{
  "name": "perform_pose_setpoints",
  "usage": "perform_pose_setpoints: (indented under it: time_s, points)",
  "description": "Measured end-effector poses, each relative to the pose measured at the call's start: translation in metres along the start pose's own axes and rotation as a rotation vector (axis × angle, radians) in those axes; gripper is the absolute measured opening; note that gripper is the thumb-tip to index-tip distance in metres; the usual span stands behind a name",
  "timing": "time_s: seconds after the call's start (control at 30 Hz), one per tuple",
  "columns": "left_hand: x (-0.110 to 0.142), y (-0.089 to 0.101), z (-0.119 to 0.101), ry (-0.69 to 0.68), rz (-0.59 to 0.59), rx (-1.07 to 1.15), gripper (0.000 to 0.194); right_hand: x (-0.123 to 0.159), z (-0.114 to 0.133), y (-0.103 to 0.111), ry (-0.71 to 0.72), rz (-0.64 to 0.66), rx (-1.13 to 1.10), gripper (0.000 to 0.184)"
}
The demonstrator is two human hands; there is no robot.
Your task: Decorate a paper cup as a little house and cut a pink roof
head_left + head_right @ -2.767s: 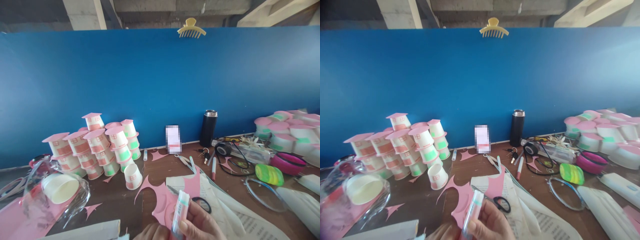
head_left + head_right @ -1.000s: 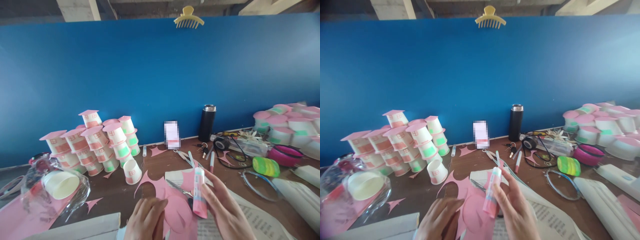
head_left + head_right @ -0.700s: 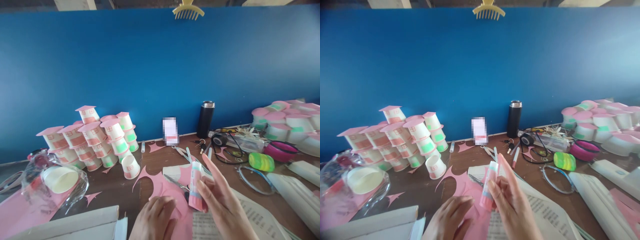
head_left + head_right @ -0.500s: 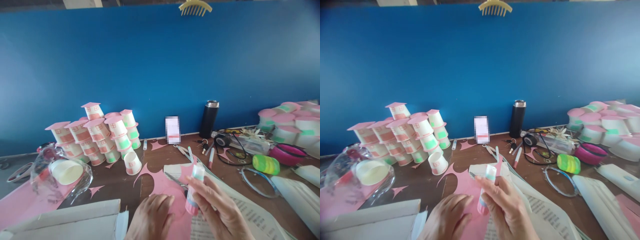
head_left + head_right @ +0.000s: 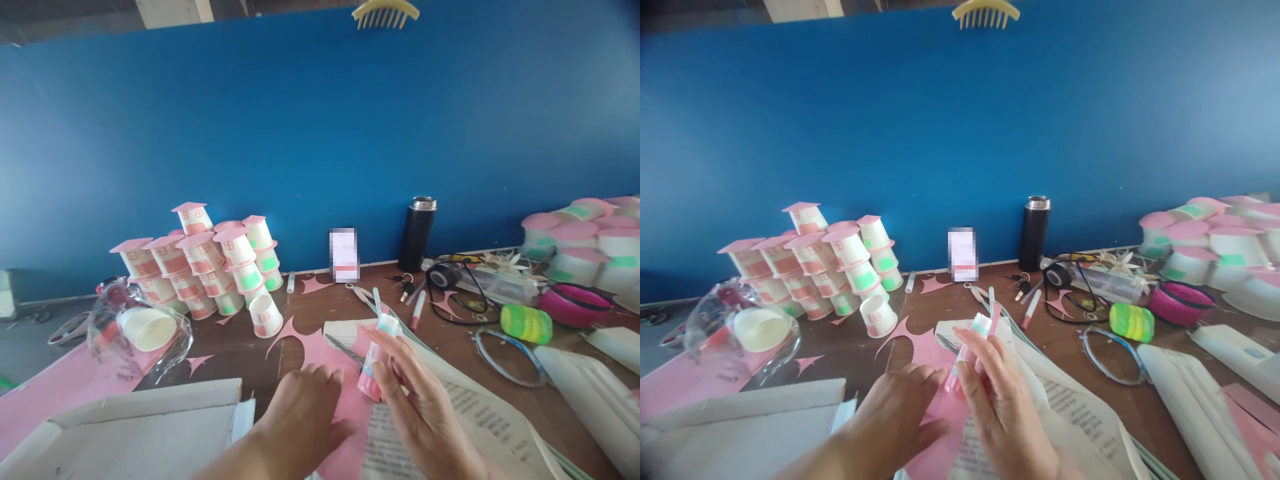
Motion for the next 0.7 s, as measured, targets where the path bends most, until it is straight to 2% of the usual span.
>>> perform_pose_setpoints:
  time_s: [0.1, 0.23, 0.33, 0.43, 0.53, 0.7]
  points:
    - [-0.010, 0.002, -0.012, 0.025, 0.049, -0.109, 0.047, 0.000, 0.002, 0.001, 0.041, -0.004, 0.000, 0.041]
    - [-0.017, -0.004, -0.023, 0.053, -0.004, -0.284, 0.053, 0.002, -0.002, 0.001, 0.006, 0.038, -0.037, 0.043]
    - [-0.017, -0.005, -0.026, 0.071, -0.033, -0.318, 0.050, 0.002, -0.004, 0.000, -0.034, 0.072, -0.077, 0.045]
    - [-0.017, -0.003, -0.021, 0.105, -0.014, -0.205, 0.032, 0.002, -0.002, -0.002, -0.041, 0.109, -0.108, 0.047]
    - [-0.016, 0.001, -0.006, 0.191, -0.036, 0.005, 0.020, 0.000, 0.002, -0.002, -0.063, 0.124, -0.142, 0.047]
    - [-0.012, -0.007, 0.024, 0.300, -0.088, 0.298, 0.029, -0.001, 0.005, -0.007, -0.233, 0.147, -0.330, 0.051]
Point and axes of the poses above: each hand's wrist, its own x-axis away from the middle knuckle, its own y-axis out of the back of the hand, z = x × y, the point moved 8 cm from there along -x, towards the middle knuckle, and after that the axes turned 14 degrees about -x, right-handed, at the moved point
